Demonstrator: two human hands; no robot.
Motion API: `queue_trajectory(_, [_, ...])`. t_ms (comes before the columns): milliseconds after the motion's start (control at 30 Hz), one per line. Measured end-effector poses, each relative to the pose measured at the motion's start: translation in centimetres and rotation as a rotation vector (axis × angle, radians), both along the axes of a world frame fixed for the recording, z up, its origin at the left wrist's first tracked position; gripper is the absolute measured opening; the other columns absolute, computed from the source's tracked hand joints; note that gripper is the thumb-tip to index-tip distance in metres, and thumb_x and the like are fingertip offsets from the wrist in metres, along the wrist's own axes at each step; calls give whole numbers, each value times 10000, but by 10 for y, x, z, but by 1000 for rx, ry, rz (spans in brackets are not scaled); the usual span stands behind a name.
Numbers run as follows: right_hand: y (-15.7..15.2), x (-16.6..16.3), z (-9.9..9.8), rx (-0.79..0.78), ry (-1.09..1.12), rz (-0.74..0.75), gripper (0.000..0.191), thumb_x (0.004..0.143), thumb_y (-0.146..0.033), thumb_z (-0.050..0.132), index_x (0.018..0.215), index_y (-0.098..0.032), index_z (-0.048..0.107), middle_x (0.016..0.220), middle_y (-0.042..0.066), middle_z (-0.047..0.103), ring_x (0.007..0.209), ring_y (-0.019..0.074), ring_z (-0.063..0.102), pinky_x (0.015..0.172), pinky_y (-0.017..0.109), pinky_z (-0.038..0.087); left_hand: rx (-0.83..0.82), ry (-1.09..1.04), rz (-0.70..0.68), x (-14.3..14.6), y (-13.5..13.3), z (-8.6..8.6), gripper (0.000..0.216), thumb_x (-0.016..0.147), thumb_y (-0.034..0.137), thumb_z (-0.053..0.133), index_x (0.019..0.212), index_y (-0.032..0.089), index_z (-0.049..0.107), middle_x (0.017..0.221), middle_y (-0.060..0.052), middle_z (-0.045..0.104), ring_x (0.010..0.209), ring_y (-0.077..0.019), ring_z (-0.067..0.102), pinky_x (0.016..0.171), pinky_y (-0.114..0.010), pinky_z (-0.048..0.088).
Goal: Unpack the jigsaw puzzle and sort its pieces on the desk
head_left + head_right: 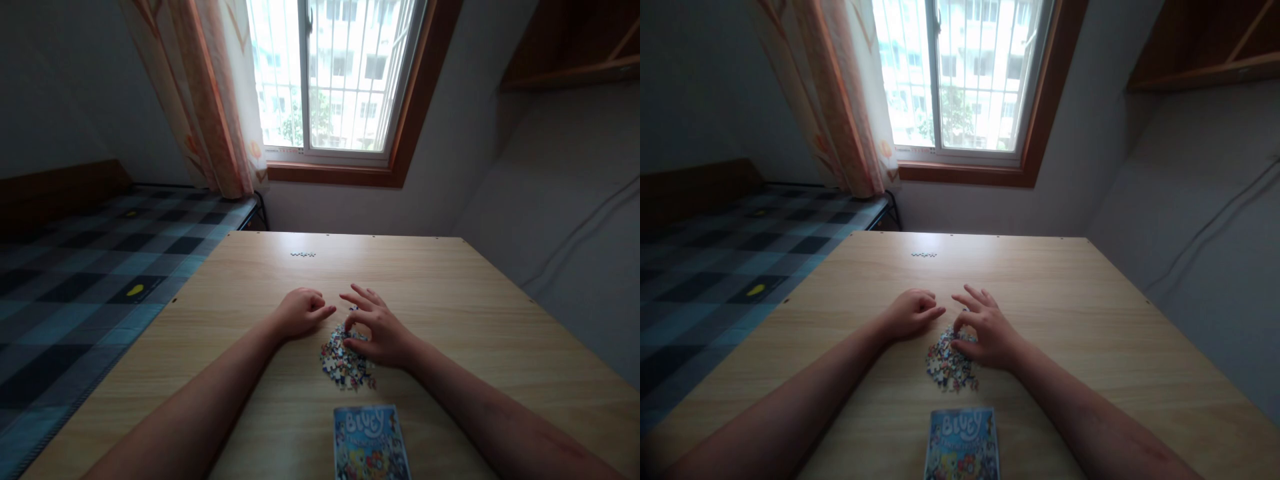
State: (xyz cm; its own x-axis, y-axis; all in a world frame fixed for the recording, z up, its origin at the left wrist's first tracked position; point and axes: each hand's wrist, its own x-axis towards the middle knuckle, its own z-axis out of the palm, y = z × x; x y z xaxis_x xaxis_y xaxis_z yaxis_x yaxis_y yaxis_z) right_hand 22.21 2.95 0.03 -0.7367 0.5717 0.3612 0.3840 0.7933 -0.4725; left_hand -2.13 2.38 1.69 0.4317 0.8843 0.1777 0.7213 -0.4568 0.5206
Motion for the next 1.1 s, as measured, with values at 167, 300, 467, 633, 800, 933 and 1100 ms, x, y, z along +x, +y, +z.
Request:
queue_trajectory(167, [4, 1, 0, -150, 102, 59, 71, 774, -296, 760, 812, -248, 724, 1465, 68, 519, 1474, 312, 260, 1159, 583, 214, 5, 5, 7, -1, 1, -1, 522, 914, 423, 528, 477, 164, 409, 537, 33, 432, 532, -92, 399, 570, -256, 283])
queue_trajectory(300, [13, 3, -2, -449, 244, 72, 133, 791, -374, 765, 788, -245, 734, 1461, 67, 527, 1469, 280, 285, 1173, 544, 231, 50, 21, 7, 0, -3, 1, 497, 909, 401, 547, 488, 166, 428, 556, 33, 442, 528, -91, 404, 565, -253, 292])
queue_trajectory(467, [21, 1, -11, -587, 438, -16, 196, 776, -428, 782, 770, -239, 733, 1431, 78, 559, 1440, 268, 350, 1186, 510, 222, 211, 9, 26, 15, -18, 6, 232, 877, 352, 612, 719, 183, 621, 789, -9, 605, 662, -122, 520, 615, -253, 367])
queue_trajectory(633, [24, -1, -13, -605, 530, -61, 211, 783, -442, 773, 773, -233, 741, 1377, 97, 604, 1396, 278, 418, 1162, 486, 269, 176, -60, -54, 32, -29, 9, 180, 942, 283, 519, 919, 216, 686, 939, -23, 656, 747, -129, 584, 695, -264, 443])
queue_trajectory(800, [26, -2, -14, -601, 540, -83, 244, 777, -474, 767, 771, -231, 748, 1355, 99, 621, 1399, 281, 411, 1157, 473, 276, 174, -86, -2, 34, -27, 6, 149, 910, 236, 548, 955, 212, 688, 942, -24, 657, 719, -126, 583, 695, -274, 463])
queue_trajectory(933, [26, -3, -14, -584, 541, -97, 267, 780, -493, 755, 780, -226, 753, 1356, 103, 619, 1385, 281, 430, 1152, 468, 288, 187, -99, 66, 32, -24, 3, 154, 908, 304, 590, 977, 218, 698, 947, -25, 662, 667, -117, 569, 691, -287, 468])
queue_trajectory(1100, [24, -4, -12, -564, 522, -77, 265, 784, -493, 753, 784, -227, 750, 1343, 105, 629, 1376, 279, 441, 1154, 486, 293, 140, -114, 7, 35, -23, 0, 160, 902, 331, 616, 956, 220, 718, 943, -28, 680, 686, -120, 582, 685, -275, 469])
